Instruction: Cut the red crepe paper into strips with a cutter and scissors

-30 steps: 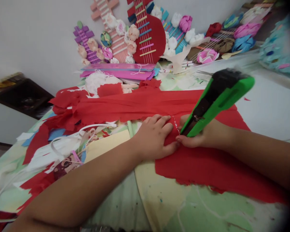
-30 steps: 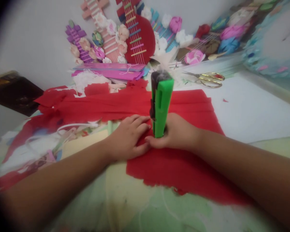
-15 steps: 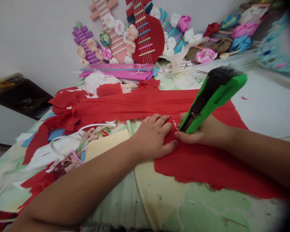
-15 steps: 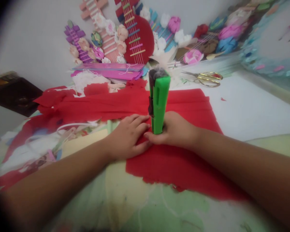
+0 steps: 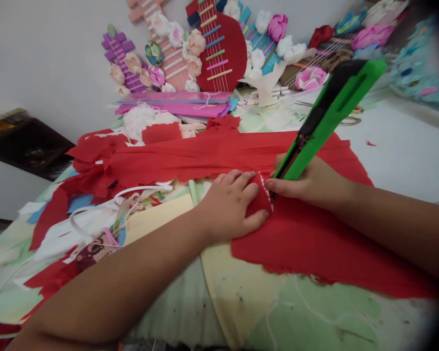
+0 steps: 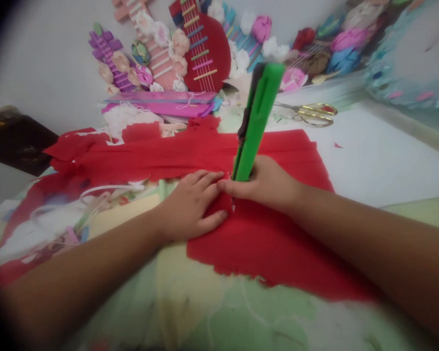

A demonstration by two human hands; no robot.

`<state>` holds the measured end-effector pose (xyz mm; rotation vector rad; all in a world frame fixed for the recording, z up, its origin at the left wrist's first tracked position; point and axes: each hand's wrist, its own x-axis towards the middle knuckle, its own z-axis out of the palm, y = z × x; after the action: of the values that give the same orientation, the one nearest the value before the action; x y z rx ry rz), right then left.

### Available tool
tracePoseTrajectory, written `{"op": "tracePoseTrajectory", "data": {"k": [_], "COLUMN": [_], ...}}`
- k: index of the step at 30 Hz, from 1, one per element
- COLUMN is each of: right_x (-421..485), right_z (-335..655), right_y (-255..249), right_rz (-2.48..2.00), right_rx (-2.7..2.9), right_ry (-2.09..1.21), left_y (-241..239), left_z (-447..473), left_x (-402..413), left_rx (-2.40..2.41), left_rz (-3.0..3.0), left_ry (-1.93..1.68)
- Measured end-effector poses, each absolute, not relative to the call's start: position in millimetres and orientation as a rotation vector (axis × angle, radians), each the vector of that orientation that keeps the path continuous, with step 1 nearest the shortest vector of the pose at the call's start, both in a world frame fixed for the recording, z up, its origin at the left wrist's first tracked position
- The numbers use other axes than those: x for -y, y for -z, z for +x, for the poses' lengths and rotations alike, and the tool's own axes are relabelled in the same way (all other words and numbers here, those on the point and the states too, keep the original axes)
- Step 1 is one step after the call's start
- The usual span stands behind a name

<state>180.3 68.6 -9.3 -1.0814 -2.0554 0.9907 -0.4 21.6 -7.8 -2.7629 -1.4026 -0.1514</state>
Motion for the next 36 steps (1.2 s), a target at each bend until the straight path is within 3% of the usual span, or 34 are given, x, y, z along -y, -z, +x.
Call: {"op": "tracePoseTrajectory", "data": {"k": [8, 28, 36], "right_x": [-59, -58, -61], "right_z": [182, 180, 179], "right_y": [4, 7, 5], "right_rz": [-0.8, -0.826, -0.895], "right_rx": [2.21, 2.304, 2.206], "right_ry": [-1.187, -1.009, -1.131], "left_y": [8, 5, 5], "left_z": [-2, -1, -2], "left_x": [-23, -22, -23], "left_rx": [1.384, 1.412, 1.41], "left_rz": [-2.776, -2.796, -2.789], "left_ry": [0.161, 0.166, 0.174]}}
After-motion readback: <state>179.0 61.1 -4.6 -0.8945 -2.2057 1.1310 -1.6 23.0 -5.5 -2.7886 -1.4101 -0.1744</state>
